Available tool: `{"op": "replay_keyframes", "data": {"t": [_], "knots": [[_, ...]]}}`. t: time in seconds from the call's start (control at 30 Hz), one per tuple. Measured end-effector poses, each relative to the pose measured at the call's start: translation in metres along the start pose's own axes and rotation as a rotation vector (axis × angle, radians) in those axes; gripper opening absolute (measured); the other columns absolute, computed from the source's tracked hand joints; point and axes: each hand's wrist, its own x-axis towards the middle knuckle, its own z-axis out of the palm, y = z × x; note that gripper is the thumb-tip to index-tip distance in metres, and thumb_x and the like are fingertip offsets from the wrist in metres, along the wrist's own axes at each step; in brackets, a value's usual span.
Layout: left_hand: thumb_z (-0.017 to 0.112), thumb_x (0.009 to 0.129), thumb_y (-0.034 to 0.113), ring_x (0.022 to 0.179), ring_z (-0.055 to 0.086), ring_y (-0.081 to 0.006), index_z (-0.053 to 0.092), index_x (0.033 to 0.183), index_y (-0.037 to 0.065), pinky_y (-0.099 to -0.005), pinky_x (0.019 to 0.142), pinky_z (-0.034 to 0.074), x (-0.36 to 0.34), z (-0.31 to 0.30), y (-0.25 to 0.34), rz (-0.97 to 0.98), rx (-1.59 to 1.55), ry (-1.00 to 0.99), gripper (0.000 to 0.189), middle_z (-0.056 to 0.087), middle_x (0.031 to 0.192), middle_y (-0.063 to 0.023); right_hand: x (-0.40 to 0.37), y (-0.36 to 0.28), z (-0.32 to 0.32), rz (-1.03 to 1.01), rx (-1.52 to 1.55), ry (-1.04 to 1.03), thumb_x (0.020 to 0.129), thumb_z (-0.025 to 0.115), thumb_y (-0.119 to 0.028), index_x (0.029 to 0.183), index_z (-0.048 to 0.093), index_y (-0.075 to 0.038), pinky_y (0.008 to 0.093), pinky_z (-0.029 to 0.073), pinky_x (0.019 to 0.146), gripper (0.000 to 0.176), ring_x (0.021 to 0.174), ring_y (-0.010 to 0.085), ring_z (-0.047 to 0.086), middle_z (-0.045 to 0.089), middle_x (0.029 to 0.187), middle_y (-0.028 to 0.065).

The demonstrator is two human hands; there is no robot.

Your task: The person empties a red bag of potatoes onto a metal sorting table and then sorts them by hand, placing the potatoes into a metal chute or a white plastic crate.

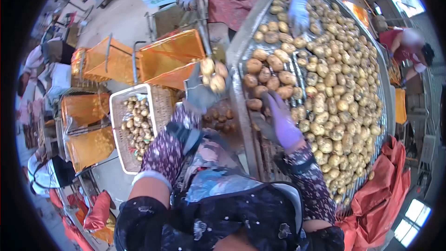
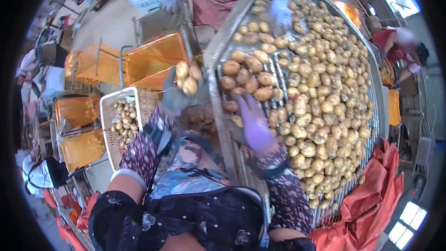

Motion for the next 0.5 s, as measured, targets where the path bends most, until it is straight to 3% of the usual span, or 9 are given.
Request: {"op": "replay_keyframes", "data": {"t": [0.03, 0.1, 0.17, 0.23, 0.27, 0.37, 0.4, 0.47, 0.5], "knots": [[0.052, 0.094, 0.037, 0.102, 0.061, -0.0294, 0.056, 0.108, 0.006, -0.0486, 0.092, 0.054, 0.006, 0.019, 0.025, 0.062, -0.050, 0.112, 0.035, 0.060, 0.108, -0.0132, -0.012, 0.002, -0.004, 0.057, 0.018, -0.027, 0.083, 0.073, -0.020, 0.133, 0.049, 0.000, 0.0451, 0.046, 0.100, 0.059, 0.120, 0.0437, 0.052, 0.052, 0.131, 0.0259], [0.058, 0.091, 0.035, 0.083, 0.056, -0.0202, 0.056, 0.086, 0.009, -0.0364, 0.080, 0.057, 0.028, 0.036, 0.098, 0.501, 0.258, 0.516, 0.026, 0.057, 0.090, -0.0081, -0.041, 0.013, -0.007, 0.125, -0.044, -0.028, 0.086, 0.068, -0.013, 0.128, 0.055, 0.000, 0.0444, 0.046, 0.099, 0.046, 0.117, 0.0437, 0.055, 0.056, 0.125, 0.0248], [0.054, 0.092, 0.038, 0.088, 0.056, -0.0239, 0.054, 0.087, 0.011, -0.0451, 0.085, 0.055, 0.050, 0.040, 0.157, 0.701, 0.433, 0.425, 0.027, 0.056, 0.091, -0.0068, -0.064, 0.006, -0.021, 0.184, -0.072, -0.014, 0.085, 0.069, -0.013, 0.124, 0.055, 0.001, 0.0456, 0.047, 0.097, 0.044, 0.114, 0.0440, 0.056, 0.059, 0.120, 0.0241], [0.047, 0.096, 0.040, 0.098, 0.057, -0.0310, 0.053, 0.090, 0.012, -0.0531, 0.092, 0.052, 0.066, 0.073, 0.174, 0.817, 0.511, 0.580, 0.029, 0.058, 0.097, -0.0088, -0.089, 0.018, -0.025, 0.223, -0.058, 0.055, 0.084, 0.067, -0.014, 0.122, 0.056, 0.001, 0.0495, 0.048, 0.092, 0.043, 0.109, 0.0449, 0.057, 0.058, 0.119, 0.0253], [0.043, 0.099, 0.041, 0.104, 0.058, -0.0354, 0.053, 0.093, 0.012, -0.0569, 0.095, 0.049, 0.068, 0.087, 0.169, 0.848, 0.523, 0.725, 0.031, 0.060, 0.101, -0.0106, -0.097, 0.025, -0.024, 0.251, -0.049, 0.086, 0.084, 0.067, -0.015, 0.121, 0.056, 0.001, 0.0514, 0.049, 0.089, 0.042, 0.107, 0.0453, 0.058, 0.058, 0.118, 0.0259], [0.044, 0.098, 0.039, 0.088, 0.056, -0.0203, 0.051, 0.085, 0.013, -0.0407, 0.088, 0.051, 0.056, 0.055, 0.170, 0.566, 0.911, 0.705, 0.029, 0.051, 0.083, -0.0014, -0.122, 0.047, -0.024, 0.278, -0.527, 0.245, 0.083, 0.066, -0.018, 0.119, 0.056, 0.003, 0.0541, 0.046, 0.089, 0.044, 0.105, 0.0473, 0.056, 0.059, 0.116, 0.0281], [0.045, 0.098, 0.038, 0.091, 0.056, -0.0192, 0.053, 0.093, 0.013, -0.0366, 0.087, 0.050, 0.055, 0.049, 0.143, 0.583, 1.123, 0.700, 0.027, 0.053, 0.089, -0.0018, -0.130, 0.059, -0.014, 0.231, -0.659, 0.234, 0.082, 0.064, -0.021, 0.115, 0.057, 0.003, 0.0536, 0.044, 0.091, 0.042, 0.102, 0.0469, 0.056, 0.059, 0.111, 0.0277], [0.048, 0.099, 0.036, 0.097, 0.056, -0.0170, 0.058, 0.110, 0.012, -0.0284, 0.085, 0.048, 0.047, 0.033, 0.055, 0.687, 1.690, 0.610, 0.028, 0.058, 0.100, -0.0025, -0.121, 0.045, 0.019, 0.464, -0.749, 0.002, 0.080, 0.059, -0.018, 0.114, 0.055, -0.004, 0.0575, 0.036, 0.099, 0.037, 0.103, 0.0377, 0.056, 0.057, 0.105, 0.0206], [0.049, 0.100, 0.035, 0.099, 0.057, -0.0159, 0.061, 0.118, 0.011, -0.0242, 0.084, 0.047, 0.043, 0.025, 0.016, 0.661, 1.806, 0.513, 0.032, 0.060, 0.105, -0.0029, -0.121, 0.056, 0.041, 0.455, -0.814, -0.057, 0.080, 0.059, -0.020, 0.132, 0.047, 0.000, 0.0673, 0.028, 0.101, 0.056, 0.117, 0.0388, 0.051, 0.055, 0.120, 0.0222]]}}
